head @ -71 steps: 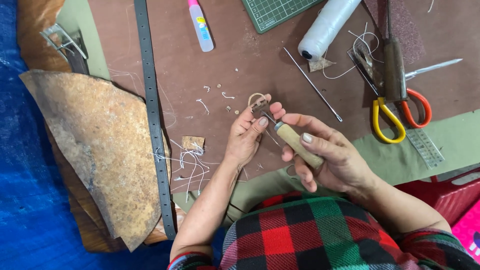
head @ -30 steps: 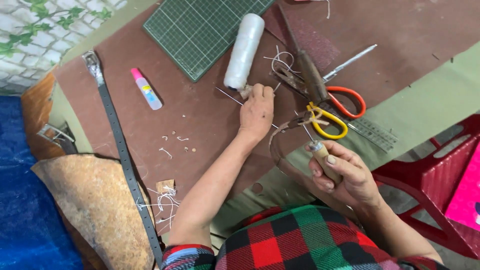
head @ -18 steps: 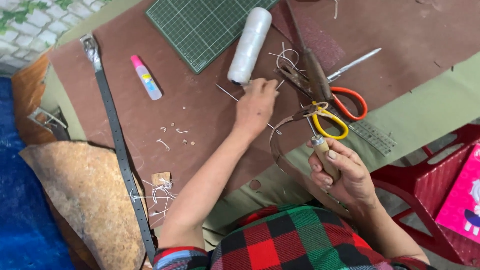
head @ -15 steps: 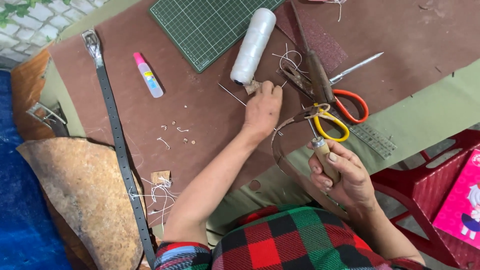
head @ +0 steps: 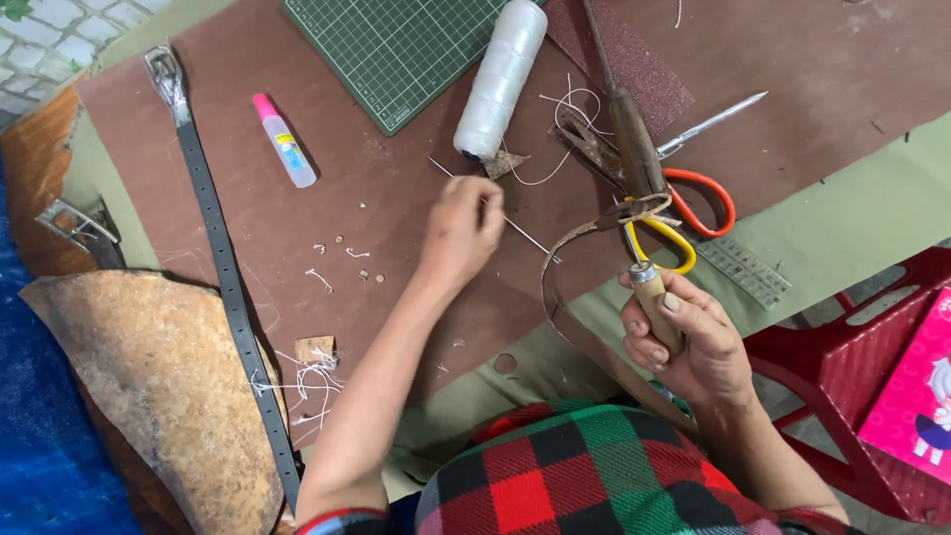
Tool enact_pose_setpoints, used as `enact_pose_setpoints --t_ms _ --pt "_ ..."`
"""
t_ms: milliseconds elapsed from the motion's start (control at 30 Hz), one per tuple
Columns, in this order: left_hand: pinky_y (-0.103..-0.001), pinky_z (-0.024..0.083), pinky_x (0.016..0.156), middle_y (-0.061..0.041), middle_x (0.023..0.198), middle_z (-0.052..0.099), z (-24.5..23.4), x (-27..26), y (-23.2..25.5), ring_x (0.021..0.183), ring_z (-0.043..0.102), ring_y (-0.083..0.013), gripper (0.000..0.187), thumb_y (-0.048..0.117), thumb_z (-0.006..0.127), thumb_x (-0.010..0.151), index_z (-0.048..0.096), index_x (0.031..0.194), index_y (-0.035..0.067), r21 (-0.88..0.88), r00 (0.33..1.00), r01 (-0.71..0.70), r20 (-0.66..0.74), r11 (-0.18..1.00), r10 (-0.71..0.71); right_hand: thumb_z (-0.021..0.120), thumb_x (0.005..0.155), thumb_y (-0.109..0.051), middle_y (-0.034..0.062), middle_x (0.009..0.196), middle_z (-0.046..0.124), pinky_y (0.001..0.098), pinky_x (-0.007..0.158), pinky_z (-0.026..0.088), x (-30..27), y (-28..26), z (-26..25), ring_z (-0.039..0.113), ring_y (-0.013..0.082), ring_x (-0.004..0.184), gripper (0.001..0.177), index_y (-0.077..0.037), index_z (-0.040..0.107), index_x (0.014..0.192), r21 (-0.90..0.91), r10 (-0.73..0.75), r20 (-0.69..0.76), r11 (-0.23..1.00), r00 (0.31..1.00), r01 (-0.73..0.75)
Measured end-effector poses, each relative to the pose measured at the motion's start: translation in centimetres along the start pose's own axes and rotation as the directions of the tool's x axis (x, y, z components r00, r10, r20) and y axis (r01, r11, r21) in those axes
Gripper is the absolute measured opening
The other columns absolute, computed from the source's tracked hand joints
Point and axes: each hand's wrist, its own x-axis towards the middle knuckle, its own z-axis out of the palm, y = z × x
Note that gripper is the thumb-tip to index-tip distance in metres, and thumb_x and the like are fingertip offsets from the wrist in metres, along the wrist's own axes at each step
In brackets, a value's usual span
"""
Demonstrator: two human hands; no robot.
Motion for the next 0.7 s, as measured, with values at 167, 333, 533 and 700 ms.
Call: enact_pose_setpoints --t_ms 167,333,533,700 --pt "-0.042 0.059 0.084 -0.005 0.109 0.064 -0.2 -0.2 2.3 0.102 0.07 -0.0295 0.016 0.015 0.066 0.096 0.068 0.112 0.017 0.115 0.98 -0.189 -0.045 0.975 0.195 0.052 0.099 -0.014 0.0185 0.075 0.053 0.0247 0.038 0.043 1.2 0.2 0.5 0.049 0.011 0.048 0.041 0.008 0.055 0.133 -0.036 0.016 0.03 0.999 0.999 -0.015" --pt "-0.039 0.061 0.069 -0.008 0.1 0.058 5.7 2.0 0.4 0.085 0.071 -0.0289 0.018 0.013 0.063 0.092 0.068 0.11 0.012 0.426 0.953 -0.281 0.017 0.86 0.304 0.052 0.099 -0.013 0.0191 0.075 0.053 0.0255 0.038 0.043 1.1 -0.1 0.8 0.049 0.0111 0.048 0.042 0.012 0.054 0.133 -0.02 -0.001 0.037 1.0 0.999 0.001" --pt "-0.035 0.056 0.053 -0.003 0.088 0.046 6.3 3.1 -0.1 0.069 0.066 -0.0256 0.006 0.011 0.058 0.089 0.054 0.09 0.013 0.576 0.901 -0.384 0.062 0.721 0.43 0.05 0.1 -0.012 0.0187 0.074 0.053 0.0253 0.038 0.043 1.2 0.0 0.2 0.049 0.0111 0.047 0.041 0.012 0.054 0.133 0.002 -0.015 0.022 1.0 1.0 0.015" --pt "-0.034 0.057 0.089 -0.004 0.106 0.057 2.8 3.1 0.3 0.106 0.069 -0.0277 0.014 0.003 0.061 0.095 0.057 0.106 0.01 -0.043 0.929 -0.369 -0.062 0.929 0.366 0.053 0.099 -0.013 0.0178 0.076 0.052 0.0245 0.038 0.043 1.1 0.0 0.6 0.049 0.0106 0.048 0.041 0.013 0.054 0.131 -0.011 -0.017 0.006 1.0 1.0 0.017"
